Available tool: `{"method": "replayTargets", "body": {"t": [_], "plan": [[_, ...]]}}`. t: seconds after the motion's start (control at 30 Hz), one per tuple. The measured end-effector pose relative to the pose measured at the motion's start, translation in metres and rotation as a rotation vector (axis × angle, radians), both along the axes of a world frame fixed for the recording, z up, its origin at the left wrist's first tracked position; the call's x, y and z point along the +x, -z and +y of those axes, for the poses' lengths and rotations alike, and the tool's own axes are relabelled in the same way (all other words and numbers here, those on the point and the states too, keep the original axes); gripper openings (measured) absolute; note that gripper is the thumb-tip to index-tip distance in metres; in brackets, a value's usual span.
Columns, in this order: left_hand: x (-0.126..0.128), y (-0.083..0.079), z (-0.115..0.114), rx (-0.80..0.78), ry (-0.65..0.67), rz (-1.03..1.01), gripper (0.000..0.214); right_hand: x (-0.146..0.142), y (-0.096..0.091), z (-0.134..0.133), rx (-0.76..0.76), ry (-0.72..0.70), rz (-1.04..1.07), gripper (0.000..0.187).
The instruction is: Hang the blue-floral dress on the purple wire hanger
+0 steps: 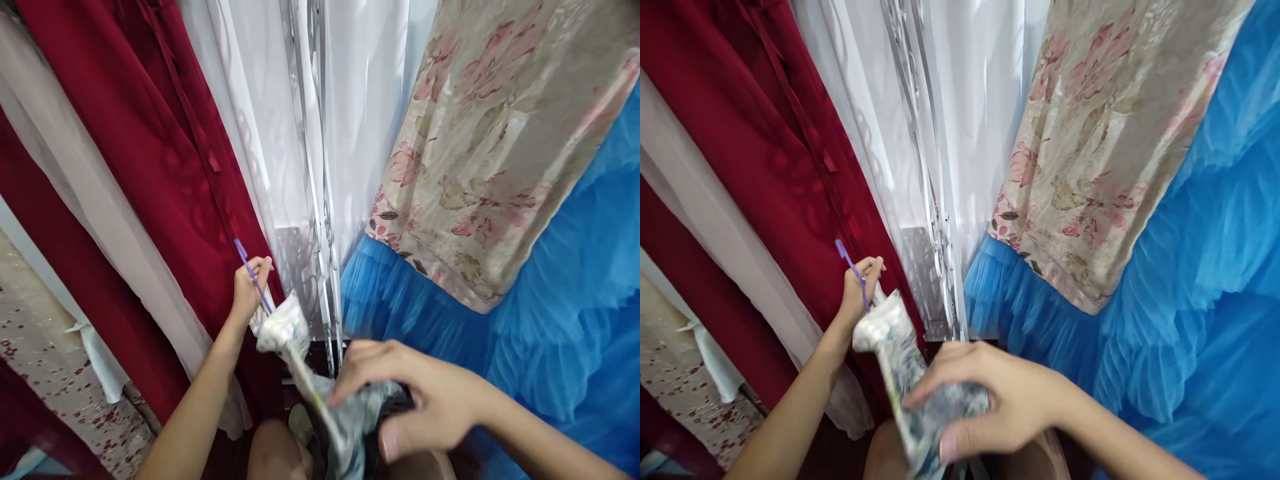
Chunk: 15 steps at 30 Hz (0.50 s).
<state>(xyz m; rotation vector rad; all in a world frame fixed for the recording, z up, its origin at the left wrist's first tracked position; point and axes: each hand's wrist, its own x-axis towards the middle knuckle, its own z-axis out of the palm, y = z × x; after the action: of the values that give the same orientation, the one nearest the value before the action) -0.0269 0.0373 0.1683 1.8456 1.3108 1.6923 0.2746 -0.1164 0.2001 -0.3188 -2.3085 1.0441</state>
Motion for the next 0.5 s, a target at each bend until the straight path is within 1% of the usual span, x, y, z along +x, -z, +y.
{"method": "replayTargets", "body": {"t": [0.03, 0.07, 0.1, 0.13, 0.2, 0.23, 0.27, 0.3, 0.33, 0.37, 0.4, 0.43, 0.47, 0.5], "plan": [[0.006, 0.004, -0.006, -0.007, 0.044, -0.085, 0.038, -0.001, 0.004, -0.005, 0.022, -0.014, -0.038, 0.046], [0.015, 0.006, -0.013, -0.011, 0.097, -0.174, 0.038, -0.001, 0.009, -0.005, 0.042, 0.035, -0.061, 0.046], [0.025, 0.006, -0.020, -0.014, 0.162, -0.269, 0.038, 0.000, 0.014, 0.000, 0.069, 0.136, -0.071, 0.045], [0.037, 0.004, -0.028, -0.020, 0.245, -0.367, 0.038, 0.002, 0.021, 0.009, 0.099, 0.267, -0.074, 0.044], [0.063, -0.003, -0.043, -0.058, 0.460, -0.557, 0.038, 0.005, 0.034, 0.033, 0.150, 0.527, -0.032, 0.050], [0.076, -0.009, -0.050, -0.096, 0.581, -0.638, 0.037, 0.006, 0.042, 0.044, 0.153, 0.619, 0.009, 0.055], [0.087, -0.014, -0.058, -0.145, 0.699, -0.699, 0.036, 0.007, 0.049, 0.053, 0.124, 0.666, 0.048, 0.057], [0.097, -0.018, -0.066, -0.196, 0.807, -0.734, 0.035, 0.008, 0.057, 0.060, 0.054, 0.666, 0.081, 0.053], [0.104, -0.021, -0.072, -0.240, 0.900, -0.740, 0.034, 0.008, 0.065, 0.063, -0.055, 0.630, 0.108, 0.043], [0.108, -0.022, -0.078, -0.271, 0.969, -0.721, 0.035, 0.010, 0.073, 0.062, -0.194, 0.579, 0.141, 0.035], [0.110, -0.021, -0.082, -0.286, 1.007, -0.682, 0.034, 0.011, 0.080, 0.059, -0.343, 0.534, 0.184, 0.036], [0.109, -0.018, -0.084, -0.285, 1.011, -0.636, 0.034, 0.015, 0.088, 0.054, -0.483, 0.512, 0.245, 0.042], [0.105, -0.013, -0.083, -0.277, 0.987, -0.594, 0.033, 0.019, 0.094, 0.049, -0.601, 0.524, 0.325, 0.046], [0.099, -0.006, -0.081, -0.280, 0.946, -0.556, 0.035, 0.025, 0.099, 0.043, -0.692, 0.566, 0.418, 0.047]]}}
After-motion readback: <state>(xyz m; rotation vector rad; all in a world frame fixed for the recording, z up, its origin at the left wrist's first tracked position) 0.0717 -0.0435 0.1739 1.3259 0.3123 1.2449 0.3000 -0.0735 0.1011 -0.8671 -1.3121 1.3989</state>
